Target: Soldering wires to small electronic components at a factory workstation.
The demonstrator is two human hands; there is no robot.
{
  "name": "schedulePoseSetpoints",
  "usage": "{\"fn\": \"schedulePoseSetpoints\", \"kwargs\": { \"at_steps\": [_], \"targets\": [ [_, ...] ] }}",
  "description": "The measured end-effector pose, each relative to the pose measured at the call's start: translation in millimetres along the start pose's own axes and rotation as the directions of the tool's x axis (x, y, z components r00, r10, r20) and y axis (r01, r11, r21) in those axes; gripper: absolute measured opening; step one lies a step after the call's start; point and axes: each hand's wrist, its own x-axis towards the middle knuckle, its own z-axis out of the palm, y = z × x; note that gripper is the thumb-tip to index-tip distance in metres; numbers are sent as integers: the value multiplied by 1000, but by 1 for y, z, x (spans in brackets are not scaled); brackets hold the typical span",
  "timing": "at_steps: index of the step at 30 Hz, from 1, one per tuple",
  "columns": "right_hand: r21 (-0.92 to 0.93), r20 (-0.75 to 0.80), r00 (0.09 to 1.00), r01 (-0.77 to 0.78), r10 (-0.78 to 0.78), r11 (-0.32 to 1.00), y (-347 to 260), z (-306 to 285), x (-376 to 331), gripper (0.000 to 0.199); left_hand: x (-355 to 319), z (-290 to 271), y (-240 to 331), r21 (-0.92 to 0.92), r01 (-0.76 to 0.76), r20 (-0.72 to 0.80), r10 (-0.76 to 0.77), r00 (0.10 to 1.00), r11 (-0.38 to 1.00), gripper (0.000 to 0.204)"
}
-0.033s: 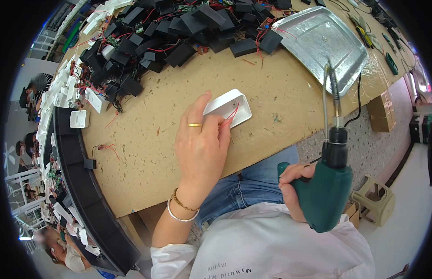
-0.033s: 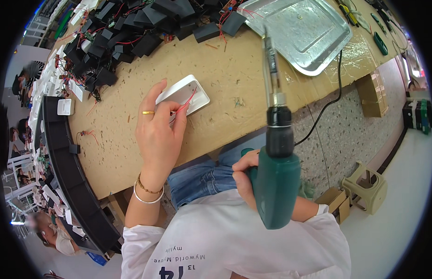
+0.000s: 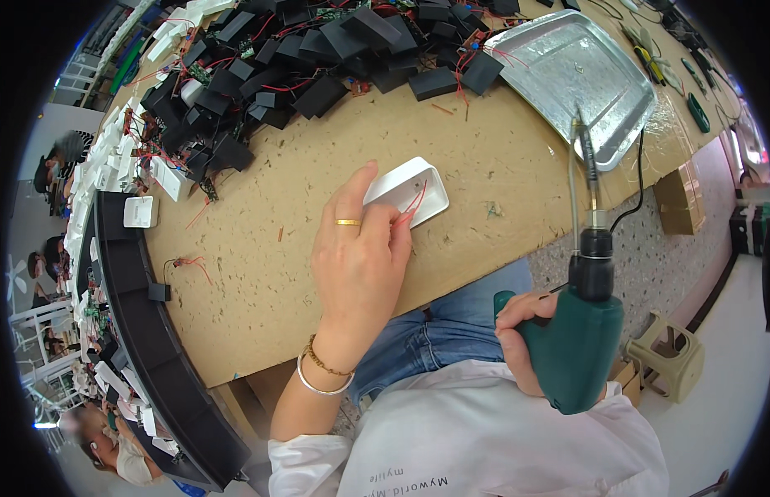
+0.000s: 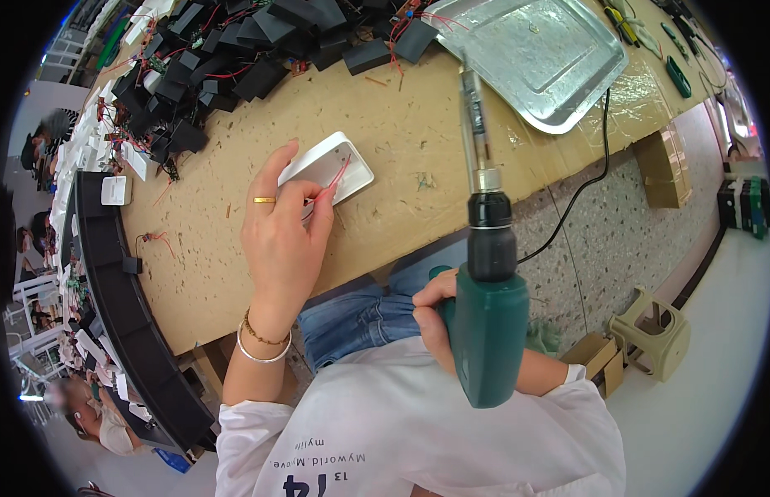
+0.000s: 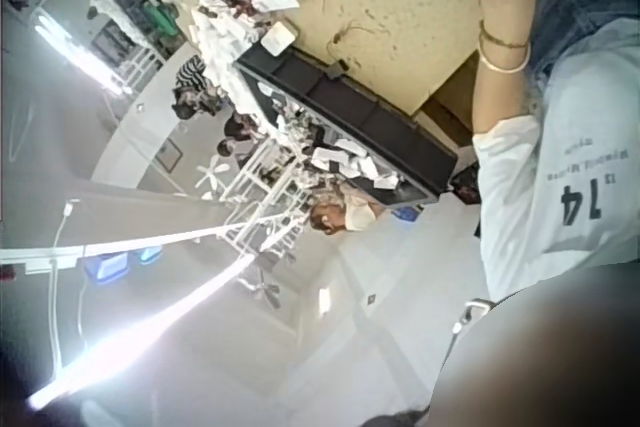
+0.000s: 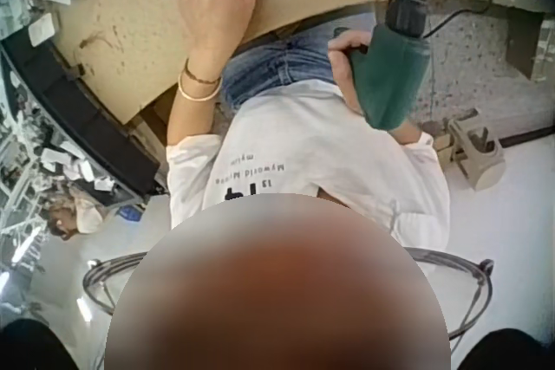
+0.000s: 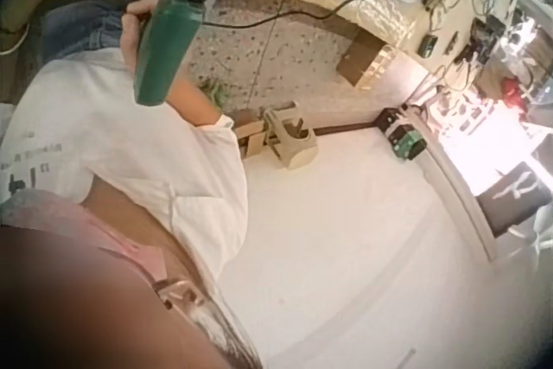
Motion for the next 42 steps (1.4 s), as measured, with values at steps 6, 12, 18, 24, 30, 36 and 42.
{"fn": "schedulePoseSetpoints", "kwargs": {
  "at_steps": [6,12,18,24,30,36,42],
  "targets": [
    [-46,47,993,-110,112,993,1,0,-8,45,0,0,-1,13,-17,62,16,998,1000,9],
    [-1,42,991,-131,131,991,2,5,-11,40,1,0,0,106,-115,34,112,993,988,11],
    [-18,38,981,-190,190,982,2,9,-13,32,2,2,2,116,-100,47,95,994,988,11],
    [-21,61,961,-270,271,963,0,9,-13,23,2,2,1,143,-102,98,89,991,984,15],
    [86,-51,944,-322,327,943,17,17,-31,23,2,5,3,150,-76,89,63,994,986,17],
    [168,-35,942,-323,333,931,23,12,-38,31,1,6,4,178,-75,61,65,996,981,17],
    [100,-56,990,-122,128,987,31,11,-41,29,2,7,6,237,-73,28,69,997,969,11]
  ]
}}
